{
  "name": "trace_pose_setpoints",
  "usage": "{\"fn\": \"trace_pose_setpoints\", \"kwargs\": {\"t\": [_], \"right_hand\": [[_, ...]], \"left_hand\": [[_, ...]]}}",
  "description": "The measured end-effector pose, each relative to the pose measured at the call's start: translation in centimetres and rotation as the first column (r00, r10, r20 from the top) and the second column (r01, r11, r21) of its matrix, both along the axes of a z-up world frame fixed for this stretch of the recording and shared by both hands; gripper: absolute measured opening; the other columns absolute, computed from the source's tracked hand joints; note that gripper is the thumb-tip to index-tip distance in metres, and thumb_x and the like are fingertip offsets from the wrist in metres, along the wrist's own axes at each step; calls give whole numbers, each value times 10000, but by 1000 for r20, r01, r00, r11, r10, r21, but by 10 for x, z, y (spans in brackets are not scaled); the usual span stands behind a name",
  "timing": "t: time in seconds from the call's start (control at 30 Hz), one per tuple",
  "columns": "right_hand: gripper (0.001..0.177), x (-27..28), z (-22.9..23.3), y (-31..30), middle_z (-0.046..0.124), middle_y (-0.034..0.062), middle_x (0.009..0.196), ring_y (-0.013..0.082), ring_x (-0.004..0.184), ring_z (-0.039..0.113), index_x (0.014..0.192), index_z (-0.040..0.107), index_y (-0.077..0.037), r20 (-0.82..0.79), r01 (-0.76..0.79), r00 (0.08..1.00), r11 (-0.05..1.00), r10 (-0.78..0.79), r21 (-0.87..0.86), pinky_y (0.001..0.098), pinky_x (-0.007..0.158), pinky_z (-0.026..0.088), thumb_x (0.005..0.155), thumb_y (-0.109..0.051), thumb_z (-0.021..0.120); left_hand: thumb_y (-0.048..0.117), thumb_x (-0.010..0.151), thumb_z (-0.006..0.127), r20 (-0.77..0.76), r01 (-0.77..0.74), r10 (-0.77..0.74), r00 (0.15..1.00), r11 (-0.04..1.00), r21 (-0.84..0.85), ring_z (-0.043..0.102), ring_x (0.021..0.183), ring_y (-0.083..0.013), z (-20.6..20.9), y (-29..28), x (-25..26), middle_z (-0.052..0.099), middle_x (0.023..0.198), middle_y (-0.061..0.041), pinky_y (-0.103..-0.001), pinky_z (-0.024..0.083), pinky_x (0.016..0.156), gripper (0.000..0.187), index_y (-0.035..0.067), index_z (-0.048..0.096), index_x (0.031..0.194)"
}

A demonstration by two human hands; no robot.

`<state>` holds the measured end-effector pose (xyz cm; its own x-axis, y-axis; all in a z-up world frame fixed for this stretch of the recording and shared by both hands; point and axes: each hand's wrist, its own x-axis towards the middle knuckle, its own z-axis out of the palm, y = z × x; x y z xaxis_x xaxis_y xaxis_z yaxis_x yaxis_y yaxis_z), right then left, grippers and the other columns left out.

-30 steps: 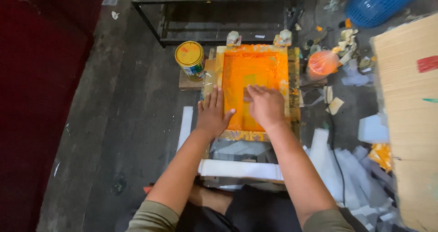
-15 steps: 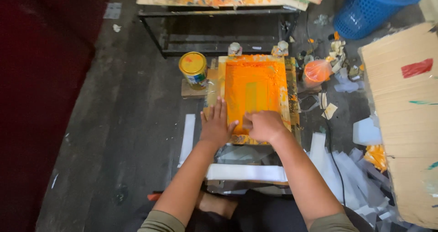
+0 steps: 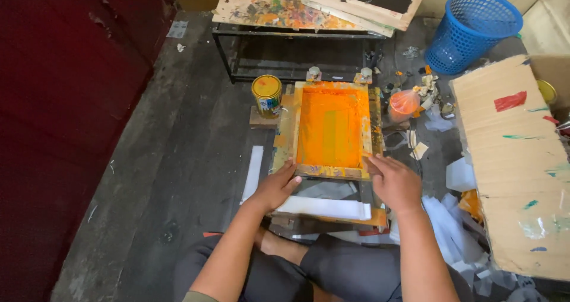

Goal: The person sits on the floor and uses a squeegee to spread orange ink across a screen printing frame. They then lift a white strip of material from the frame, inspect it, and place it back down to repeat the process.

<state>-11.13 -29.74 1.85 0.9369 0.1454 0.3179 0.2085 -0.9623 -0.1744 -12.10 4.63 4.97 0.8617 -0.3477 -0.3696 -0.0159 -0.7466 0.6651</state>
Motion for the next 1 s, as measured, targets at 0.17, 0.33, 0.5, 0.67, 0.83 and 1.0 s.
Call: {"fn": "trace_pose_setpoints", "kwargs": {"t": [0.17, 0.33, 0.5, 0.67, 0.83, 1.0], "right_hand": [[505, 28, -38, -8, 742, -19, 1280, 227, 1189, 693, 1295, 734, -336, 101, -26, 995, 999, 22, 45, 378, 950, 589, 831, -165, 633], [470, 51, -53, 5, 729, -79, 1289, 161, 1220, 671, 1288, 724, -356, 116, -113, 986, 993, 117, -34, 304, 971, 570, 836, -267, 629], [567, 42, -16, 10, 663, 3, 1393, 287, 1306, 605, 1330, 696, -301, -165, -182, 970, 983, 181, 7, 438, 1045, 536, 763, -273, 710], [586, 40, -4, 15, 596, 23, 1406, 326, 1349, 540, 1337, 654, -283, -323, -163, 934, 987, 151, -10, 509, 1088, 481, 758, -248, 736], [854, 40, -11, 23, 451, -2, 1474, 312, 1416, 399, 1491, 491, -364, -440, -125, 894, 990, 84, -65, 573, 1136, 373, 702, -404, 816], [871, 39, -8, 35, 428, 99, 1480, 355, 1472, 315, 1504, 502, -308, -357, -87, 932, 995, 66, -42, 672, 1207, 171, 718, -355, 873]], "left_hand": [[527, 1060, 376, 39, -55, 57, 998, 997, -51, 348, 1491, -319, -4, 0, 3, 276, 1672, -63, -515, 286, 1219, 635, 137, 409, 1559], [479, 1045, 481, 125, -92, 100, 987, 993, -69, 466, 1415, -343, -1, -2, 5, 395, 1623, -84, -483, 400, 1154, 576, 123, 519, 1497], [431, 1021, 558, 228, -117, 125, 966, 992, -49, 571, 1316, -341, -22, -1, 18, 537, 1522, -79, -472, 460, 1092, 497, 155, 600, 1433], [370, 1001, 609, 207, -154, 170, 963, 984, -88, 600, 1281, -349, -11, -5, 22, 558, 1493, -94, -467, 489, 1058, 486, 113, 610, 1413], [346, 996, 627, 212, -162, 183, 960, 980, -111, 601, 1274, -363, -10, -6, 19, 548, 1492, -117, -485, 497, 1049, 492, 92, 600, 1417], [300, 970, 663, 226, -152, 183, 957, 977, -147, 580, 1297, -379, -12, -5, 17, 543, 1484, -125, -489, 486, 1067, 529, 107, 568, 1453]]}}
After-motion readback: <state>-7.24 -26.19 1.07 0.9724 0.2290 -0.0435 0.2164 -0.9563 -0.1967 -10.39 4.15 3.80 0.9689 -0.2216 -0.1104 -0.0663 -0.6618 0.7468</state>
